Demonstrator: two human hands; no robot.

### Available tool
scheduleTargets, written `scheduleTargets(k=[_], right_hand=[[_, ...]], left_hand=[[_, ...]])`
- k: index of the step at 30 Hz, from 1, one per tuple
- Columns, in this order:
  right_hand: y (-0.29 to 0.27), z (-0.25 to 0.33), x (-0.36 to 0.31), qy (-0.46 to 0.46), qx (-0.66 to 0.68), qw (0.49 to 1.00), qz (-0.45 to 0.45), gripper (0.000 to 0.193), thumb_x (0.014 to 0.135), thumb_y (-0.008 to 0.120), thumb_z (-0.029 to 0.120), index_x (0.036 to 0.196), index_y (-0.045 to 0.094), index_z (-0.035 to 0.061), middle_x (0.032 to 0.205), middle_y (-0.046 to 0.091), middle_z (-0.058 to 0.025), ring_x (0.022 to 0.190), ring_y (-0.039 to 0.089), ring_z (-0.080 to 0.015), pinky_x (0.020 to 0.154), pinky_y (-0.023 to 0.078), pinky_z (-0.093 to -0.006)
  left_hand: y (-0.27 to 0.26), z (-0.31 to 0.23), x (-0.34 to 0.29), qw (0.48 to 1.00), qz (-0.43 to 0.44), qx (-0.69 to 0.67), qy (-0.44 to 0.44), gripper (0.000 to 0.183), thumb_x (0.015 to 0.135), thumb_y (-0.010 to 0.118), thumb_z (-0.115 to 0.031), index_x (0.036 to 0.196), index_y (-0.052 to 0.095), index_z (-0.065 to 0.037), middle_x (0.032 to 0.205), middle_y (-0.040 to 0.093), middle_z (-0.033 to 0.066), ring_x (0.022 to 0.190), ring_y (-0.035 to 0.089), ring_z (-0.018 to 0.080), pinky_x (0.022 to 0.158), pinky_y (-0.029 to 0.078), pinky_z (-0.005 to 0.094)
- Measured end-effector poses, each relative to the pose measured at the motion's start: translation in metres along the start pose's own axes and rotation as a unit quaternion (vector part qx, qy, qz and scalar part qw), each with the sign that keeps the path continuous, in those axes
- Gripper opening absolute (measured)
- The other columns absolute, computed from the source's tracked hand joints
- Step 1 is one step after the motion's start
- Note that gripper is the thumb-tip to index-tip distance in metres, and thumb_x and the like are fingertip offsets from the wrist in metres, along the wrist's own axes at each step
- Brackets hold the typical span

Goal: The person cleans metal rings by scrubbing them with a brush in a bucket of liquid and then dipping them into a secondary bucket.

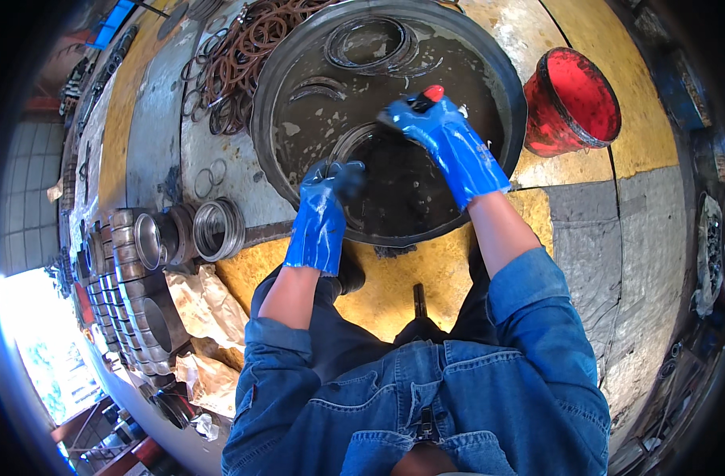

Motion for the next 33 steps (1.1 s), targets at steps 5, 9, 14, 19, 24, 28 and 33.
scheduleTargets(k=[5, 9, 14, 19, 24, 28, 33], right_hand=[[0.058, 0.051, -0.026, -0.205, -0.098, 0.968, 0.108, 0.033, 0.083, 0.077, 0.034, 0.104, 0.076, 0.0081, 0.095, 0.077, -0.0101, 0.089, 0.071, -0.0187, 0.087, 0.055, -0.0332], [0.006, 0.012, -0.003, 0.004, -0.082, 0.997, -0.012, 0.04, 0.084, 0.07, 0.043, 0.1, 0.076, 0.0067, 0.094, 0.075, -0.0161, 0.087, 0.072, -0.0277, 0.085, 0.055, -0.0368], [-0.034, -0.049, 0.004, 0.141, -0.204, 0.961, -0.125, 0.044, 0.082, 0.069, 0.039, 0.109, 0.074, 0.0045, 0.104, 0.073, -0.0237, 0.101, 0.07, -0.039, 0.089, 0.054, -0.042], [-0.065, -0.057, -0.005, 0.126, -0.136, 0.971, -0.149, 0.046, 0.083, 0.069, 0.039, 0.11, 0.073, 0.0016, 0.102, 0.072, -0.0258, 0.1, 0.07, -0.0393, 0.087, 0.054, -0.0426], [-0.095, -0.045, -0.028, 0.116, -0.068, 0.962, -0.239, 0.043, 0.084, 0.069, 0.038, 0.104, 0.073, -0.0002, 0.09, 0.073, -0.024, 0.087, 0.072, -0.0359, 0.079, 0.054, -0.0418], [-0.103, -0.045, -0.025, 0.149, -0.12, 0.957, -0.216, 0.043, 0.085, 0.07, 0.037, 0.107, 0.072, 0.0005, 0.089, 0.073, -0.0212, 0.084, 0.072, -0.0301, 0.079, 0.054, -0.04], [-0.057, -0.009, -0.026, 0.039, -0.021, 0.996, -0.082, 0.038, 0.086, 0.071, 0.034, 0.106, 0.074, 0.0023, 0.089, 0.074, -0.0187, 0.084, 0.072, -0.0245, 0.08, 0.054, -0.0372]], left_hand=[[0.011, 0.0, 0.005, 0.996, -0.015, -0.094, -0.002, 0.025, 0.095, 0.065, -0.016, 0.116, 0.069, -0.003, 0.107, 0.074, 0.0147, 0.087, 0.071, 0.0221, 0.073, 0.057, 0.0317], [0.009, -0.007, -0.003, 1.0, 0.027, -0.007, 0.007, 0.022, 0.095, 0.062, -0.014, 0.113, 0.068, -0.003, 0.107, 0.075, 0.0137, 0.085, 0.07, 0.021, 0.073, 0.053, 0.0299], [0.02, -0.016, -0.009, 1.0, 0.02, 0.018, -0.009, 0.026, 0.094, 0.063, -0.016, 0.116, 0.068, -0.003, 0.103, 0.075, 0.0131, 0.072, 0.063, 0.0136, 0.063, 0.048, 0.0257], [0.057, -0.025, -0.013, 0.981, 0.127, 0.068, -0.13, 0.034, 0.099, 0.062, -0.026, 0.123, 0.067, -0.003, 0.083, 0.069, 0.0029, 0.055, 0.049, 0.0049, 0.049, 0.036, 0.019], [0.079, -0.028, -0.026, 0.982, 0.183, -0.045, -0.016, 0.034, 0.102, 0.062, -0.026, 0.125, 0.065, -0.001, 0.089, 0.071, 0.0064, 0.062, 0.058, 0.0109, 0.057, 0.046, 0.0233], [0.063, 0.003, -0.018, 0.991, 0.086, -0.057, -0.083, 0.042, 0.103, 0.06, -0.031, 0.132, 0.059, -0.001, 0.114, 0.071, 0.0139, 0.082, 0.062, 0.0169, 0.078, 0.053, 0.0307], [0.023, 0.015, -0.009, 0.991, 0.036, -0.065, -0.113, 0.042, 0.103, 0.057, -0.038, 0.126, 0.063, -0.003, 0.106, 0.074, 0.0133, 0.079, 0.064, 0.017, 0.072, 0.054, 0.0318]])
Point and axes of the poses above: each hand's wrist, its own x-axis towards the middle knuckle, its own y-axis out of the palm, z = x × y, the point moved 7 cm from there along x, towards the middle knuckle
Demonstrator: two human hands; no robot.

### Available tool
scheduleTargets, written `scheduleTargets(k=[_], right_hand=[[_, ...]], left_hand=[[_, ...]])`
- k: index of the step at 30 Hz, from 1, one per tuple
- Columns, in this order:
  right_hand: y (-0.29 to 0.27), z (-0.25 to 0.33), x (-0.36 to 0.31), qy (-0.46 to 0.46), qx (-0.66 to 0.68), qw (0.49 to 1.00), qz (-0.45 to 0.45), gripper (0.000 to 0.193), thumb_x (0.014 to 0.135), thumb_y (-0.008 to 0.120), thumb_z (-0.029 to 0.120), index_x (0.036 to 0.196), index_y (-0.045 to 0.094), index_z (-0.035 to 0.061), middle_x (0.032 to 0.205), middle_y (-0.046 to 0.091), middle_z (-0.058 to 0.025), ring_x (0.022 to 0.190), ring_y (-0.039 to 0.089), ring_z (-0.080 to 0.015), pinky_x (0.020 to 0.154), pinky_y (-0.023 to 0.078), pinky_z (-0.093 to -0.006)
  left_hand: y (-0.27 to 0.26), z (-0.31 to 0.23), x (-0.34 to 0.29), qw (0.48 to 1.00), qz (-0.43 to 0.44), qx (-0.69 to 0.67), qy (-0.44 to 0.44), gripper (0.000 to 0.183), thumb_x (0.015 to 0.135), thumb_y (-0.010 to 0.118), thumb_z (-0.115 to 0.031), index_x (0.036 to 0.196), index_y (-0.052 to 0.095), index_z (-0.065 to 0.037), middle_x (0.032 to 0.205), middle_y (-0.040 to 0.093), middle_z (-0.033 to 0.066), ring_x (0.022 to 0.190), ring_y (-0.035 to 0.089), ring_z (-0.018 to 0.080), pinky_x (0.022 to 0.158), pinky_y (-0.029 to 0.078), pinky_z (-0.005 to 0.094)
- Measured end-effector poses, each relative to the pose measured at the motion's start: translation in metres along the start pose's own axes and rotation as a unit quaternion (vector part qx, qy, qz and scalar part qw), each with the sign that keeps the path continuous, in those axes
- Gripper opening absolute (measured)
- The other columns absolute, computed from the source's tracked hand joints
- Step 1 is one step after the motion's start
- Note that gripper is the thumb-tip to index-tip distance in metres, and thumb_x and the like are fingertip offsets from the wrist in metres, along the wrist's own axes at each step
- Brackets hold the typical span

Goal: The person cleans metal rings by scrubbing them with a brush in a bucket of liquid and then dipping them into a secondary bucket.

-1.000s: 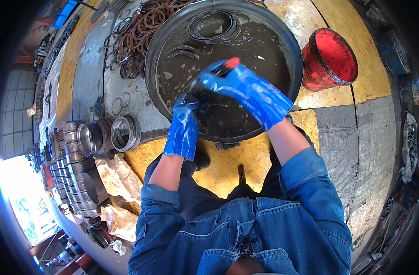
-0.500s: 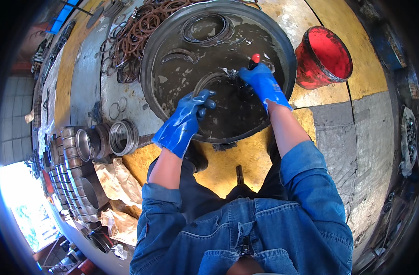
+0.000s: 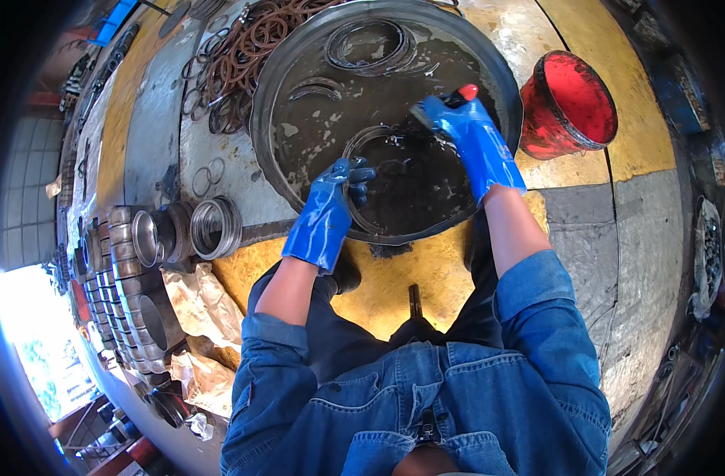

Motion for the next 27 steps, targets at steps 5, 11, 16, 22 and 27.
scheduleTargets(k=[5, 11, 16, 22, 27], right_hand=[[0.089, 0.052, -0.027, -0.188, 0.068, 0.956, 0.216, 0.029, 0.087, 0.073, 0.03, 0.103, 0.076, 0.007, 0.089, 0.075, -0.0116, 0.084, 0.07, -0.0161, 0.081, 0.055, -0.0329], [0.078, -0.005, 0.032, -0.031, -0.012, 0.994, 0.104, 0.035, 0.082, 0.074, 0.038, 0.096, 0.075, 0.0066, 0.089, 0.075, -0.0134, 0.082, 0.072, -0.0229, 0.078, 0.055, -0.0365], [0.053, -0.019, 0.036, -0.001, -0.049, 0.999, 0.004, 0.038, 0.081, 0.074, 0.04, 0.099, 0.076, 0.0065, 0.092, 0.075, -0.0145, 0.085, 0.072, -0.0249, 0.081, 0.055, -0.0368], [0.105, 0.06, -0.031, -0.174, 0.031, 0.961, 0.212, 0.035, 0.085, 0.074, 0.034, 0.1, 0.076, 0.0032, 0.093, 0.076, -0.0125, 0.088, 0.072, -0.0187, 0.082, 0.056, -0.034], [0.068, 0.018, 0.013, -0.07, 0.085, 0.988, 0.111, 0.034, 0.082, 0.072, 0.036, 0.095, 0.077, 0.0046, 0.081, 0.074, -0.0159, 0.075, 0.071, -0.0223, 0.077, 0.056, -0.0356]], left_hand=[[-0.007, -0.002, 0.008, 0.989, -0.028, 0.02, 0.144, 0.036, 0.1, 0.061, -0.027, 0.126, 0.063, -0.001, 0.107, 0.073, 0.0131, 0.086, 0.067, 0.0201, 0.075, 0.055, 0.0322], [-0.01, -0.005, 0.006, 0.992, -0.02, 0.068, 0.104, 0.036, 0.095, 0.068, -0.022, 0.122, 0.065, 0.002, 0.113, 0.073, 0.0188, 0.092, 0.071, 0.0265, 0.079, 0.055, 0.0335], [-0.013, -0.007, 0.004, 0.992, -0.04, 0.061, 0.107, 0.038, 0.095, 0.068, -0.022, 0.125, 0.065, 0.002, 0.114, 0.073, 0.0178, 0.092, 0.071, 0.0273, 0.08, 0.055, 0.0336], [-0.023, 0.003, 0.027, 0.981, -0.029, -0.069, 0.18, 0.039, 0.095, 0.067, -0.013, 0.131, 0.062, 0.003, 0.114, 0.073, 0.0136, 0.093, 0.07, 0.0251, 0.082, 0.056, 0.0358], [0.002, -0.012, 0.008, 0.993, -0.011, 0.056, 0.102, 0.033, 0.095, 0.062, -0.004, 0.127, 0.062, 0.004, 0.115, 0.072, 0.0163, 0.096, 0.069, 0.0243, 0.085, 0.056, 0.0347]])
Point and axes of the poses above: each hand's wrist, its own x-axis towards the middle knuckle, its own y-axis out of the palm, z = x × y, the point moved 7 cm from there along x, towards the middle knuckle
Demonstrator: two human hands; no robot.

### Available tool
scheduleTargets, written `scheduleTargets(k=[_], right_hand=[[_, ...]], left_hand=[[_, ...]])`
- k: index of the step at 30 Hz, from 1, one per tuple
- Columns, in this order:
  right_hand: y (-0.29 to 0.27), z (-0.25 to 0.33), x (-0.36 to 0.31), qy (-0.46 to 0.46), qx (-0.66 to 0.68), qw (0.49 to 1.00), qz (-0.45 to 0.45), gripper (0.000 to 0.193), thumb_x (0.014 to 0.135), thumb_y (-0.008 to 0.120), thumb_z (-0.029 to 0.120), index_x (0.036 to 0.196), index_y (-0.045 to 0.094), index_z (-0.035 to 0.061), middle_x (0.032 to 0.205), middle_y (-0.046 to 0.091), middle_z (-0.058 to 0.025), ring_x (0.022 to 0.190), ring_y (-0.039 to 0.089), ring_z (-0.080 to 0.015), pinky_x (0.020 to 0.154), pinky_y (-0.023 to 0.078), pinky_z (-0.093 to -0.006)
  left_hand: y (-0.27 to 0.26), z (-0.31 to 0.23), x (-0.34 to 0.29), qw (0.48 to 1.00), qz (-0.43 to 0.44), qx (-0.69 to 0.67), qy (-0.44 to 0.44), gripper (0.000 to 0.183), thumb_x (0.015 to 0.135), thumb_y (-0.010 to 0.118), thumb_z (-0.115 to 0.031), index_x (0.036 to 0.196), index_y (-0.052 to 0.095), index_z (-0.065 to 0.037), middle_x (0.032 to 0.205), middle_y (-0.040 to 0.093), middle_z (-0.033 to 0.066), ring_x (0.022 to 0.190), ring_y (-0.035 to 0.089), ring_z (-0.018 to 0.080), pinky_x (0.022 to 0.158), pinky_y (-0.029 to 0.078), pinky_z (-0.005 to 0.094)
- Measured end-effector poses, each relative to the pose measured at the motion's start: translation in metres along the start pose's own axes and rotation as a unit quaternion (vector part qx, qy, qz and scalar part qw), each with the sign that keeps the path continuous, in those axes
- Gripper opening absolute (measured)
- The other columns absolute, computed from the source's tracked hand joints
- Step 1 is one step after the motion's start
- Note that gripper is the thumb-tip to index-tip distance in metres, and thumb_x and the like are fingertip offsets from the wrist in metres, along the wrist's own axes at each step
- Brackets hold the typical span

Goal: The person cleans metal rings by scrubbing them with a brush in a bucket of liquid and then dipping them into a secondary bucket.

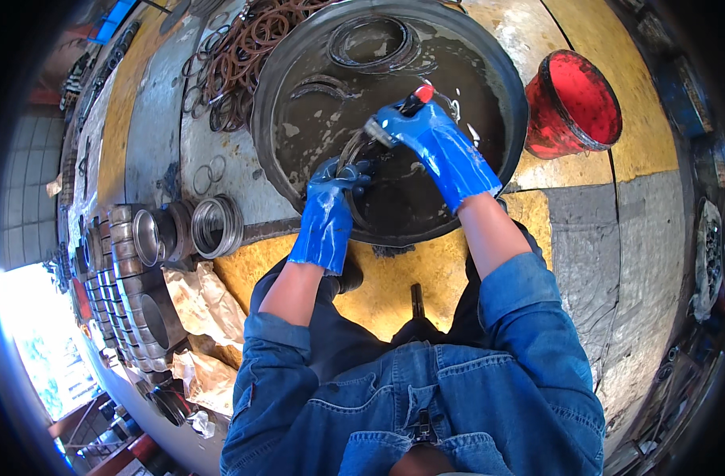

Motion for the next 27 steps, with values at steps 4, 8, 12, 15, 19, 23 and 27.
scheduleTargets(k=[4, 8, 12, 15, 19, 23, 27], right_hand=[[-0.036, -0.028, -0.006, 0.159, -0.184, 0.956, -0.163, 0.043, 0.08, 0.069, 0.039, 0.101, 0.074, 0.0016, 0.097, 0.074, -0.0221, 0.093, 0.072, -0.0367, 0.083, 0.056, -0.0417], [-0.067, -0.05, -0.009, 0.165, -0.231, 0.938, -0.2, 0.043, 0.081, 0.069, 0.039, 0.1, 0.072, 0.0001, 0.099, 0.073, -0.0238, 0.096, 0.071, -0.0401, 0.084, 0.055, -0.0438], [-0.082, -0.039, -0.024, 0.119, -0.137, 0.951, -0.252, 0.04, 0.083, 0.068, 0.036, 0.095, 0.07, -0.0016, 0.085, 0.07, -0.0238, 0.082, 0.07, -0.0383, 0.076, 0.053, -0.0437], [-0.088, -0.019, -0.042, 0.072, -0.086, 0.955, -0.273, 0.037, 0.086, 0.066, 0.034, 0.091, 0.069, -0.003, 0.074, 0.066, -0.0218, 0.072, 0.067, -0.0343, 0.071, 0.05, -0.0431], [-0.106, -0.028, -0.036, 0.123, -0.148, 0.94, -0.281, 0.036, 0.086, 0.067, 0.034, 0.092, 0.071, -0.0017, 0.075, 0.067, -0.0212, 0.072, 0.068, -0.0307, 0.072, 0.052, -0.0405], [-0.09, -0.036, -0.016, 0.134, -0.147, 0.957, -0.211, 0.033, 0.086, 0.07, 0.032, 0.096, 0.074, 0.0005, 0.08, 0.071, -0.017, 0.076, 0.069, -0.0243, 0.076, 0.054, -0.0369], [-0.013, -0.004, -0.014, -0.026, 0.077, 0.997, -0.006, 0.03, 0.087, 0.073, 0.029, 0.098, 0.075, 0.0015, 0.084, 0.073, -0.0131, 0.078, 0.068, -0.0176, 0.076, 0.055, -0.0338]], left_hand=[[-0.009, -0.003, -0.009, 1.0, -0.005, -0.013, 0.018, 0.033, 0.096, 0.064, -0.014, 0.125, 0.064, 0.002, 0.109, 0.073, 0.0154, 0.082, 0.067, 0.0199, 0.076, 0.054, 0.0293], [0.024, -0.016, -0.012, 0.995, 0.015, 0.06, -0.08, 0.034, 0.096, 0.066, -0.021, 0.124, 0.065, -0.001, 0.099, 0.073, 0.0105, 0.065, 0.058, 0.0109, 0.061, 0.046, 0.0246], [0.045, -0.012, -0.008, 0.985, 0.129, 0.006, -0.111, 0.031, 0.099, 0.065, -0.023, 0.122, 0.067, -0.003, 0.084, 0.07, 0.0059, 0.057, 0.052, 0.0094, 0.055, 0.042, 0.0255], [0.049, -0.012, -0.013, 0.991, 0.096, -0.09, 0.007, 0.024, 0.1, 0.065, -0.019, 0.117, 0.069, -0.003, 0.084, 0.072, 0.0086, 0.067, 0.063, 0.0125, 0.059, 0.049, 0.0268], [0.049, -0.009, -0.022, 0.993, 0.053, -0.098, -0.033, 0.028, 0.099, 0.066, -0.015, 0.122, 0.065, -0.001, 0.104, 0.074, 0.0148, 0.081, 0.071, 0.0224, 0.072, 0.058, 0.0355], [-0.002, 0.004, 0.003, 0.984, 0.015, -0.161, -0.072, 0.035, 0.1, 0.061, -0.022, 0.127, 0.062, 0.001, 0.113, 0.072, 0.0168, 0.089, 0.069, 0.0247, 0.08, 0.057, 0.0372], [-0.007, 0.002, -0.007, 0.997, 0.039, -0.035, -0.049, 0.036, 0.1, 0.062, -0.025, 0.126, 0.062, -0.001, 0.109, 0.073, 0.0159, 0.087, 0.069, 0.0252, 0.079, 0.057, 0.0373]])
Point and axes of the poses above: each hand's wrist, its own x-axis towards the middle knuckle, its own y-axis out of the palm, z = x × y, the point moved 7 cm from there along x, towards the middle knuckle
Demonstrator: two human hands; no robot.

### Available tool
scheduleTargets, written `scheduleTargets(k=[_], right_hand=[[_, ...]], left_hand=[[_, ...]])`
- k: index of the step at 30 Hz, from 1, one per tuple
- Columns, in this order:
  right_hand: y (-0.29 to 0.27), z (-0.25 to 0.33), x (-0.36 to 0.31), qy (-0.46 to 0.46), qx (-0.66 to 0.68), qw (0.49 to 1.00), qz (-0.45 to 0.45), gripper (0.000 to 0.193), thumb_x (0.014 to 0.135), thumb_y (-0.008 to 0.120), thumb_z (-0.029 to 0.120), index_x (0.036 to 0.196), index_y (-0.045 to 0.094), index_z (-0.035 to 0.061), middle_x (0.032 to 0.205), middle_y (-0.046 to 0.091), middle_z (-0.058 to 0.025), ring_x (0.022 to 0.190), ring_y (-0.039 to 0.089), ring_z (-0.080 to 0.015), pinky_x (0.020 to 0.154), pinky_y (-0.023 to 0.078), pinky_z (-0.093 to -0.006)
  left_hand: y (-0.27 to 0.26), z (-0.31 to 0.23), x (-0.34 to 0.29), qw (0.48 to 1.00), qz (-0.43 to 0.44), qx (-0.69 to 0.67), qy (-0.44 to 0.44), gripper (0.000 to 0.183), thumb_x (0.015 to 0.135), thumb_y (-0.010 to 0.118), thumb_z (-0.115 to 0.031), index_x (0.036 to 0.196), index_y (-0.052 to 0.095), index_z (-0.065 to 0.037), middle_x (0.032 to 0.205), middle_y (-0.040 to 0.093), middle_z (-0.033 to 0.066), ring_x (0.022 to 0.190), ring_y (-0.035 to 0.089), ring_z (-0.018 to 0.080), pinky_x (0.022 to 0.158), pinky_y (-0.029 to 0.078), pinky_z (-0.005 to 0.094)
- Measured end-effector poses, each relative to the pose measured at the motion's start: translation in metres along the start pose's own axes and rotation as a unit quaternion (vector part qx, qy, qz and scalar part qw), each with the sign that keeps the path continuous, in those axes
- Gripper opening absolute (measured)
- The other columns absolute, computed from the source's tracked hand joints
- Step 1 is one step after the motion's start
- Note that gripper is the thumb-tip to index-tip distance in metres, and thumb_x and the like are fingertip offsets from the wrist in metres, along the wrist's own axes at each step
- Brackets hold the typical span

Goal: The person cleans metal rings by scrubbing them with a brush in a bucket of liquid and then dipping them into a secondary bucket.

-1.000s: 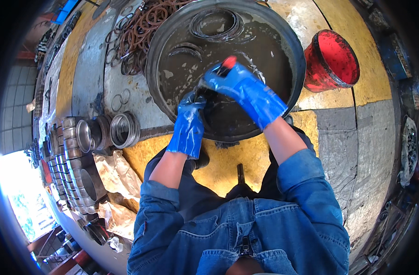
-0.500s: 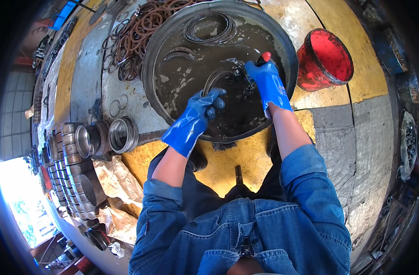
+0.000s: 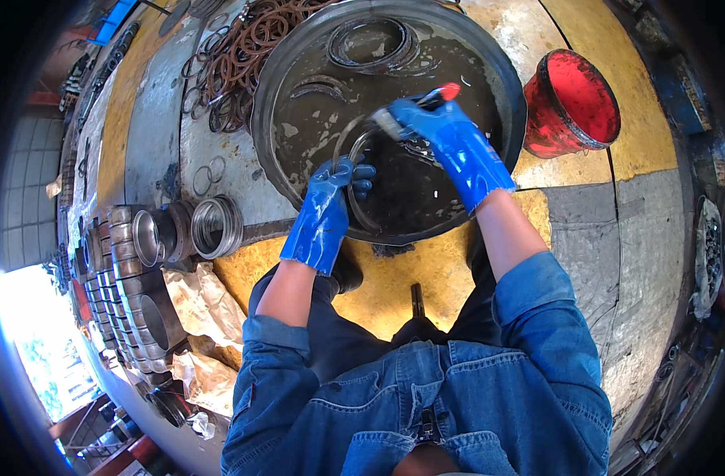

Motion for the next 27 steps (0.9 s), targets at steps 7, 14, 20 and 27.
scheduleTargets(k=[7, 14, 20, 27], right_hand=[[0.03, -0.016, 0.021, 0.026, -0.06, 0.998, 0.023, 0.029, 0.083, 0.077, 0.032, 0.095, 0.076, 0.0051, 0.085, 0.075, -0.0092, 0.077, 0.069, -0.0158, 0.076, 0.055, -0.0322], [-0.01, -0.023, 0.027, 0.08, -0.086, 0.991, -0.063, 0.035, 0.085, 0.076, 0.03, 0.103, 0.074, 0.0006, 0.089, 0.075, -0.0079, 0.076, 0.069, -0.0124, 0.074, 0.056, -0.0305], [0.05, 0.018, -0.006, 0.01, -0.075, 0.997, 0.029, 0.03, 0.087, 0.077, 0.028, 0.103, 0.077, 0.0021, 0.086, 0.076, -0.0058, 0.078, 0.07, -0.0129, 0.076, 0.057, -0.0295], [-0.037, -0.046, 0.036, 0.128, -0.222, 0.95, -0.178, 0.039, 0.08, 0.075, 0.037, 0.098, 0.075, 0.0026, 0.086, 0.074, -0.0175, 0.082, 0.072, -0.0261, 0.082, 0.056, -0.0376]], left_hand=[[0.003, -0.007, -0.002, 0.999, -0.031, 0.005, 0.038, 0.033, 0.099, 0.062, -0.014, 0.127, 0.062, 0.002, 0.108, 0.073, 0.0174, 0.086, 0.069, 0.0224, 0.076, 0.056, 0.0314], [-0.016, 0.001, -0.001, 0.997, -0.051, 0.012, 0.052, 0.031, 0.093, 0.066, -0.009, 0.121, 0.064, 0.004, 0.106, 0.073, 0.0181, 0.088, 0.07, 0.0239, 0.079, 0.058, 0.0342], [-0.032, 0.01, 0.025, 0.991, -0.073, 0.0, 0.115, 0.029, 0.087, 0.066, -0.006, 0.115, 0.068, 0.003, 0.101, 0.074, 0.0149, 0.083, 0.069, 0.0206, 0.076, 0.055, 0.0306], [0.0, -0.006, 0.011, 0.997, -0.057, -0.018, 0.04, 0.029, 0.087, 0.067, -0.004, 0.116, 0.067, 0.003, 0.105, 0.074, 0.0147, 0.083, 0.07, 0.0205, 0.072, 0.054, 0.0302]])
Point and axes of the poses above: each hand's wrist, its own x-axis towards the middle knuckle, its own y-axis out of the palm, z = x × y, the point moved 7 cm from there along x, towards the middle knuckle
